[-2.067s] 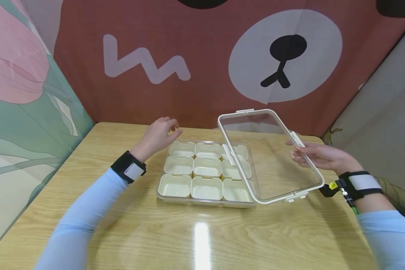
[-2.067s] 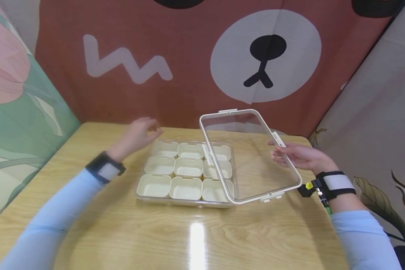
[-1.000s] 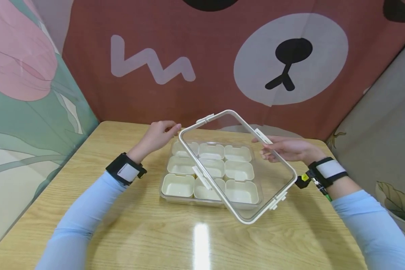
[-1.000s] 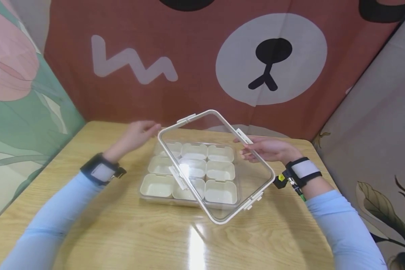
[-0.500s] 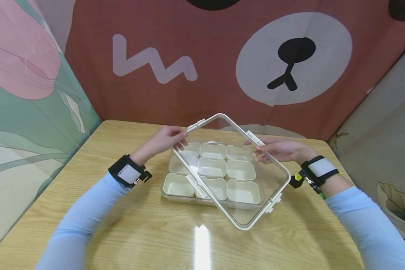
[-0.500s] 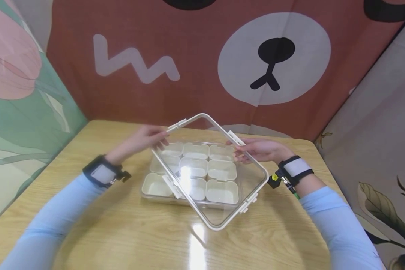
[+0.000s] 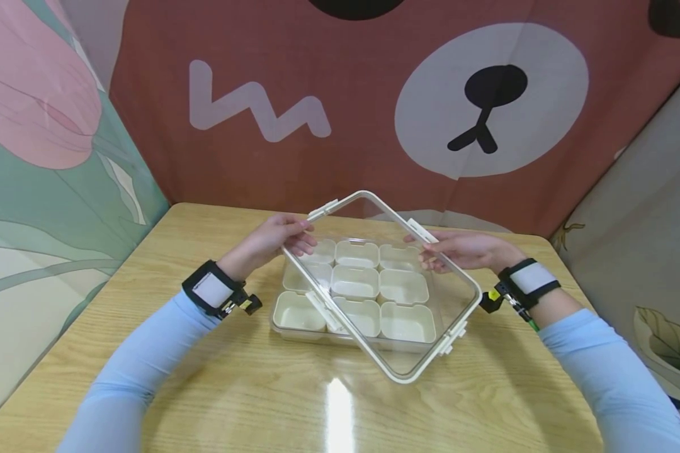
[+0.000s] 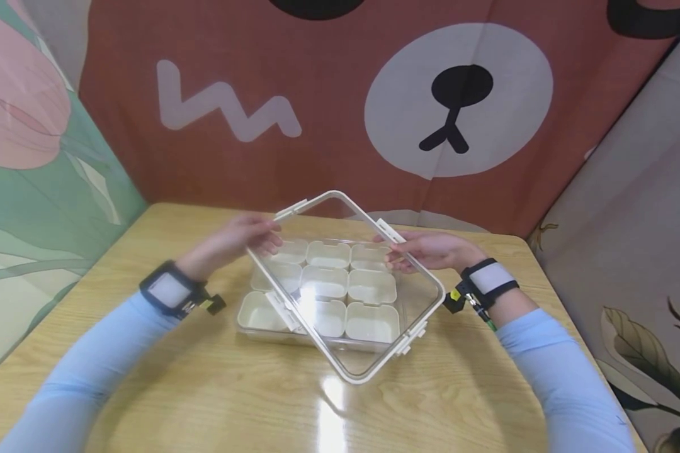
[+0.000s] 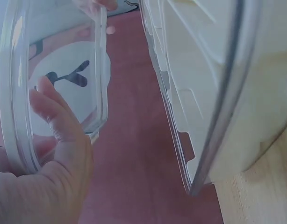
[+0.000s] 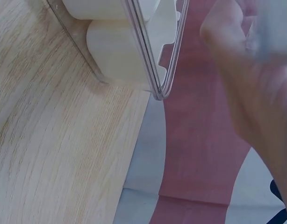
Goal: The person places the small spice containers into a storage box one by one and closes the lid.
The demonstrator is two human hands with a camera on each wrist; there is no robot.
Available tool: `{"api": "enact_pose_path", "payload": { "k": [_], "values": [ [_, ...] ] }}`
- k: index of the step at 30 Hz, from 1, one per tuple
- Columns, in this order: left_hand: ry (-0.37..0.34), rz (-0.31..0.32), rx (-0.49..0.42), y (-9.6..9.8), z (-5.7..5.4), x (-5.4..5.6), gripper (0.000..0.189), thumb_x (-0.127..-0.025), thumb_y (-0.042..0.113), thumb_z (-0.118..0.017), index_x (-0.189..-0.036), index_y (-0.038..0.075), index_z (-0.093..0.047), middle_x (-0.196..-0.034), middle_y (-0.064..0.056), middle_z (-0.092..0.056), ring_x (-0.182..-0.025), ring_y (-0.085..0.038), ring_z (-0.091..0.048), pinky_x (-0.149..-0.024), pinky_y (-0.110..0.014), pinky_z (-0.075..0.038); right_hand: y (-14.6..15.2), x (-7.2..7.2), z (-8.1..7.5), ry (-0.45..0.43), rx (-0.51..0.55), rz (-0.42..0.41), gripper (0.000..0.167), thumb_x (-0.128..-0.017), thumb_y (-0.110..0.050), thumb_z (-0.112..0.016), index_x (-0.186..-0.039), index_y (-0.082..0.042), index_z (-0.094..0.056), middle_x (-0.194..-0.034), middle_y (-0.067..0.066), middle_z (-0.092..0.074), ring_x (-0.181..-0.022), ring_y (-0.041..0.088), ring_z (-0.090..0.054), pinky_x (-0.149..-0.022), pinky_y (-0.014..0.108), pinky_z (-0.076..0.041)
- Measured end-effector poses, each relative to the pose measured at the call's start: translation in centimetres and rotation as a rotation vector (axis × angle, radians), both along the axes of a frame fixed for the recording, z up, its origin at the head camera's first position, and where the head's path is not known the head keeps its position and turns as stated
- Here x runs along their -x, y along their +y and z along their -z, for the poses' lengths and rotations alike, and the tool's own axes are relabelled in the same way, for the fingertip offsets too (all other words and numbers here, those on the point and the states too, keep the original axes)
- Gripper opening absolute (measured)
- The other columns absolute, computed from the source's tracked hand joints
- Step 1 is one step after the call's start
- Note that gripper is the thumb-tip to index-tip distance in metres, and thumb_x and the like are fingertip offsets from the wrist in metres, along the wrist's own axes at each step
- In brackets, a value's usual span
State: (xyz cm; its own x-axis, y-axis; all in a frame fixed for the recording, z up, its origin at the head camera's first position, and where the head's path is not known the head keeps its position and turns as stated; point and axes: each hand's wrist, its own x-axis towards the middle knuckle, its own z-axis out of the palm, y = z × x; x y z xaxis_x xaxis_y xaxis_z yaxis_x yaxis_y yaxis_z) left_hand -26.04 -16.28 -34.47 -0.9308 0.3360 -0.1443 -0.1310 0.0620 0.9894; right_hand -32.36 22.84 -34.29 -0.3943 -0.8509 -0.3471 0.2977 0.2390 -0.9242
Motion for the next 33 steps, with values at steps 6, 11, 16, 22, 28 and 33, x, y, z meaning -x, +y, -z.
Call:
{"api": "enact_pose_path", "payload": {
  "k": [6, 11, 16, 22, 28, 33],
  "values": [
    [-0.025, -0.03, -0.026, 0.0, -0.1, -0.2, 0.036, -0.103, 0.013, -0.034, -0.127, -0.014, -0.039, -0.075, -0.001, -0.068, -0.063, -0.01, -0.067, -0.057, -0.018, -0.051, -0.3, 0.0, -0.1, -0.006, 0.003, 0.015, 0.049, -0.104, -0.006, -0.024, -0.15, -0.004, -0.008, -0.101, 0.007, -0.06, -0.09, 0.014, -0.061, -0.074, 0.022, -0.05],
    [-0.013, -0.039, -0.024, -0.1, -0.3, -0.4, 0.036, -0.103, 0.013, -0.034, -0.126, -0.014, -0.039, -0.075, -0.002, -0.067, -0.063, -0.01, -0.066, -0.056, -0.018, -0.051, -0.4, 0.0, 0.0, 0.012, -0.016, 0.034, 0.051, -0.104, -0.007, -0.026, -0.149, 0.0, -0.005, -0.104, 0.009, -0.059, -0.092, 0.014, -0.061, -0.076, 0.022, -0.049],
    [-0.004, -0.08, -0.049, -0.4, -0.3, -0.7, 0.031, -0.103, 0.011, -0.034, -0.122, -0.012, -0.041, -0.075, -0.002, -0.067, -0.062, -0.01, -0.066, -0.057, -0.018, -0.052, 0.5, 0.3, 0.4, 0.08, -0.071, 0.073, 0.05, -0.104, -0.014, -0.03, -0.148, 0.003, -0.014, -0.109, 0.008, -0.061, -0.101, 0.016, -0.063, -0.078, 0.023, -0.051],
    [-0.011, -0.172, -0.101, -1.1, -0.1, -1.4, 0.025, -0.103, 0.009, -0.033, -0.116, -0.009, -0.044, -0.075, -0.002, -0.067, -0.064, -0.01, -0.067, -0.059, -0.019, -0.053, 2.3, -0.6, 0.3, 0.162, -0.188, 0.129, 0.052, -0.105, -0.025, -0.031, -0.147, 0.003, -0.02, -0.116, 0.005, -0.06, -0.105, 0.014, -0.062, -0.083, 0.027, -0.051],
    [0.002, -0.245, -0.147, -1.7, 0.3, -1.9, 0.02, -0.103, 0.01, -0.033, -0.109, -0.005, -0.045, -0.074, -0.003, -0.066, -0.063, -0.011, -0.066, -0.058, -0.018, -0.052, 2.7, -2.4, -0.2, 0.049, -0.189, 0.277, 0.046, -0.103, -0.028, -0.037, -0.138, 0.002, -0.037, -0.109, 0.004, -0.064, -0.094, 0.009, -0.065, -0.082, 0.024, -0.054],
    [-0.004, -0.288, -0.189, -2.0, 0.6, -2.5, 0.018, -0.103, 0.012, -0.034, -0.106, -0.002, -0.045, -0.074, -0.002, -0.066, -0.065, -0.01, -0.066, -0.061, -0.017, -0.052, 2.6, -3.6, -0.5, 0.019, -0.12, 0.329, 0.029, -0.103, -0.022, -0.038, -0.118, -0.007, -0.058, -0.107, 0.006, -0.065, -0.095, 0.013, -0.066, -0.088, 0.028, -0.052]
  ]
}}
